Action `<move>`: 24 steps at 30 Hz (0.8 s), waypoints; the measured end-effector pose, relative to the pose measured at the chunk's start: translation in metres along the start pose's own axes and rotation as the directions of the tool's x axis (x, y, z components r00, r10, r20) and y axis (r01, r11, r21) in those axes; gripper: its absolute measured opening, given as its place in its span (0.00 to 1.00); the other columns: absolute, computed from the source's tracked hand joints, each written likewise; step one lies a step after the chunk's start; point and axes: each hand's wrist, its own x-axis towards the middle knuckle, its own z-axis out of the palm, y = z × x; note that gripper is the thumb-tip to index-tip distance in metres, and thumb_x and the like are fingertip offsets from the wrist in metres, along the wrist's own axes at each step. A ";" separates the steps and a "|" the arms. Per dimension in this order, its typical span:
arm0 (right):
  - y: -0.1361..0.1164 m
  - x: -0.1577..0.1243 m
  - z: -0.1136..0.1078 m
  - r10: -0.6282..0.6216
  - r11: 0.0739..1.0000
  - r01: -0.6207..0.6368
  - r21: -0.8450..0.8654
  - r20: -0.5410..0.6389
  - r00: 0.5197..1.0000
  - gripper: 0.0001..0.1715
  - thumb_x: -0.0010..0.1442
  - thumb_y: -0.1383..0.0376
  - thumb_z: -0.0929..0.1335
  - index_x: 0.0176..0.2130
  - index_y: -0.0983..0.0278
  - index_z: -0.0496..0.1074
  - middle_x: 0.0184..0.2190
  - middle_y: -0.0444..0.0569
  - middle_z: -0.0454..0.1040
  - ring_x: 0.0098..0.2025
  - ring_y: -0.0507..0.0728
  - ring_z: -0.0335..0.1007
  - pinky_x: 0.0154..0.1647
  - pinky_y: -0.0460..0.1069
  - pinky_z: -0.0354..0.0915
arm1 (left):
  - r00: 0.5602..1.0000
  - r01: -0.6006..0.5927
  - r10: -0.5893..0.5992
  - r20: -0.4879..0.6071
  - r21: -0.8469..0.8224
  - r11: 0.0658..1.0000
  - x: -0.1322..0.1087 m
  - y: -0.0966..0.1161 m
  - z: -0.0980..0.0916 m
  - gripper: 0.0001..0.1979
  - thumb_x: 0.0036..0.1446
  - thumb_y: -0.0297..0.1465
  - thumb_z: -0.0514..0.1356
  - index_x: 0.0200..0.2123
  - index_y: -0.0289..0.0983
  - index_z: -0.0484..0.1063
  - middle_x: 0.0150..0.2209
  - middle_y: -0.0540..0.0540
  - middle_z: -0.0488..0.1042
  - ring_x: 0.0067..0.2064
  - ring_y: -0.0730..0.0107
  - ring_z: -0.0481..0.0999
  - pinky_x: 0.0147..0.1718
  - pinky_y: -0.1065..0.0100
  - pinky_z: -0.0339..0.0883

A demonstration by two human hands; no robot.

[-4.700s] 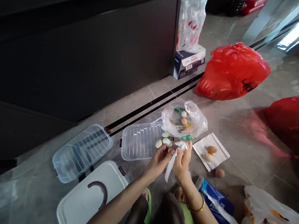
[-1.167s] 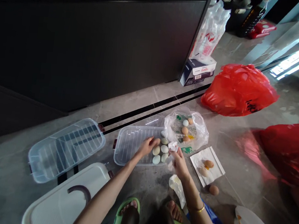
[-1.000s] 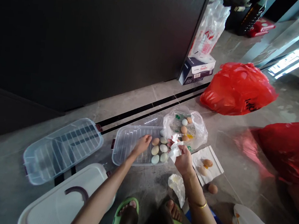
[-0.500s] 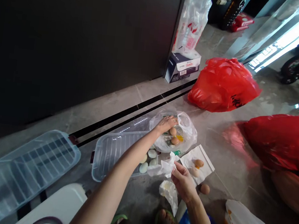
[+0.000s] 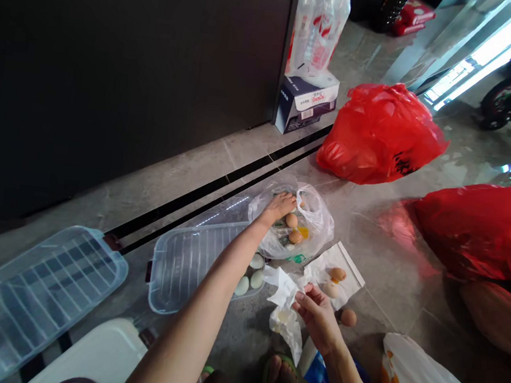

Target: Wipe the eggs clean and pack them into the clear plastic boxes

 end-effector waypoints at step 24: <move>0.003 -0.039 0.060 -0.157 0.946 0.131 0.296 0.065 0.986 0.19 0.46 0.47 0.76 0.29 0.58 0.74 0.36 0.44 0.80 0.43 0.60 0.77 0.46 0.54 0.71 | 0.875 -0.147 -0.053 -0.481 -0.369 0.918 -0.208 0.135 -0.107 0.19 0.59 0.32 0.64 0.54 0.42 0.69 0.56 0.42 0.74 0.60 0.59 0.70 0.57 0.54 0.68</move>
